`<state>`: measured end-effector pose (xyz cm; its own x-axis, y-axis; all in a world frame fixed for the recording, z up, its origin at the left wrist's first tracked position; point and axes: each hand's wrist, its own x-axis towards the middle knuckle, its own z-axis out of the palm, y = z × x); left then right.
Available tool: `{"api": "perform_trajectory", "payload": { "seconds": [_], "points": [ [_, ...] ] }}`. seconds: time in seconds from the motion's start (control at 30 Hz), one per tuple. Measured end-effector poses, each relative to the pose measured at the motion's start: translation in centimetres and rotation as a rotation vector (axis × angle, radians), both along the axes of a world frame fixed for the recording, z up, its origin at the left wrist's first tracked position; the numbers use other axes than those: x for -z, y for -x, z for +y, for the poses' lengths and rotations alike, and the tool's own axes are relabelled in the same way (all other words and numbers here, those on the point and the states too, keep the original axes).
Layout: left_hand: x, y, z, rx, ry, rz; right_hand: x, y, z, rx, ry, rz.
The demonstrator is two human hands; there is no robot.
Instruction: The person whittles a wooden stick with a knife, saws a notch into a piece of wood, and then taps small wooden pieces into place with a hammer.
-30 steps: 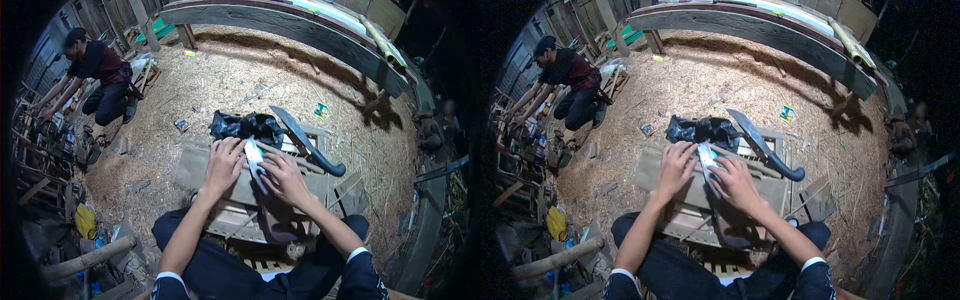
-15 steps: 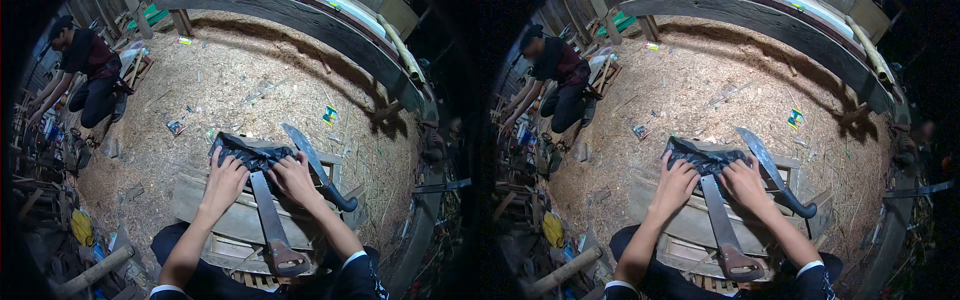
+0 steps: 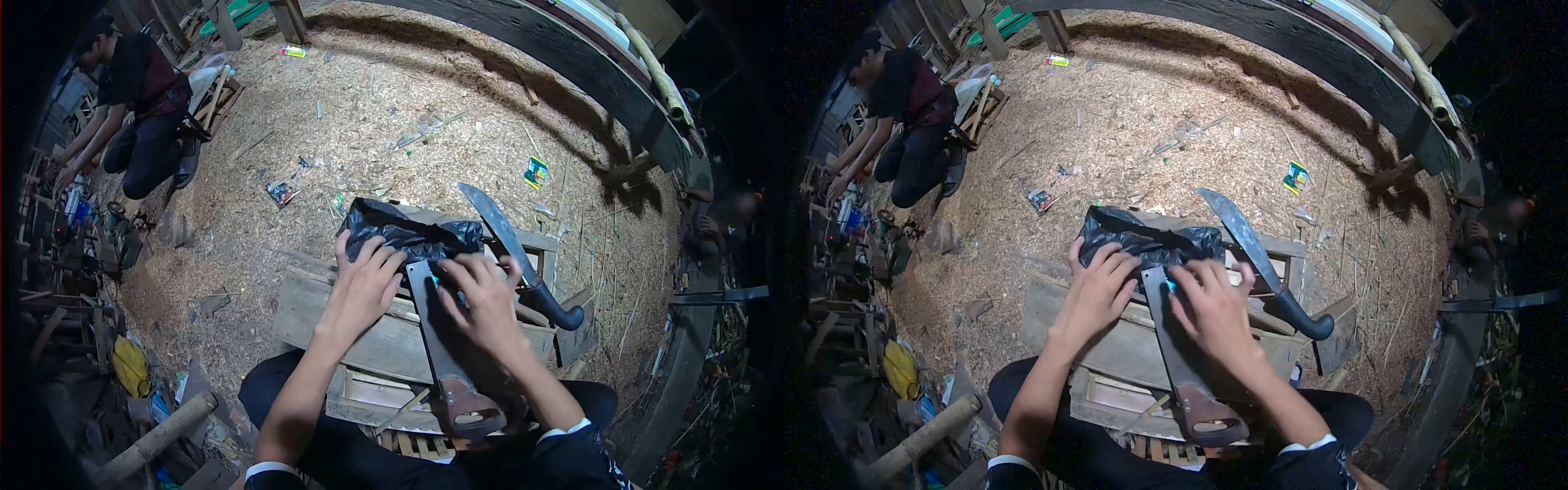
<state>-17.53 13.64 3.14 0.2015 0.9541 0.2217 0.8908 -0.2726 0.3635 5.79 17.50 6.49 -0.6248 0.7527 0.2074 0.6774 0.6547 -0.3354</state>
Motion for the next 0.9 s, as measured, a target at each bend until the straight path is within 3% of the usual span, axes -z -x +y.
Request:
{"api": "perform_trajectory", "payload": {
  "seconds": [0.2, 0.3, 0.4, 0.53, 0.9],
  "points": [
    [-1.4, -1.1, -1.8, 0.004, -0.158, -0.054, 0.6, -0.1, -7.4, 0.131, 0.086, -0.060],
    [-0.3, -1.1, -3.4, 0.054, 0.021, -0.146, 2.1, 0.0, -7.3, 0.133, 0.040, -0.012],
    [0.7, -0.9, -4.9, 0.066, -0.034, -0.003, 2.8, 0.2, -7.2, 0.192, 0.146, -0.019],
    [0.9, -0.2, -5.8, 0.111, 0.002, -0.060, 3.8, -0.1, -8.1, 0.158, -0.004, 0.050],
    [0.8, -0.9, -5.5, 0.125, 0.004, -0.071, 4.8, -0.7, -6.9, 0.105, 0.070, 0.064]
  ]
}}
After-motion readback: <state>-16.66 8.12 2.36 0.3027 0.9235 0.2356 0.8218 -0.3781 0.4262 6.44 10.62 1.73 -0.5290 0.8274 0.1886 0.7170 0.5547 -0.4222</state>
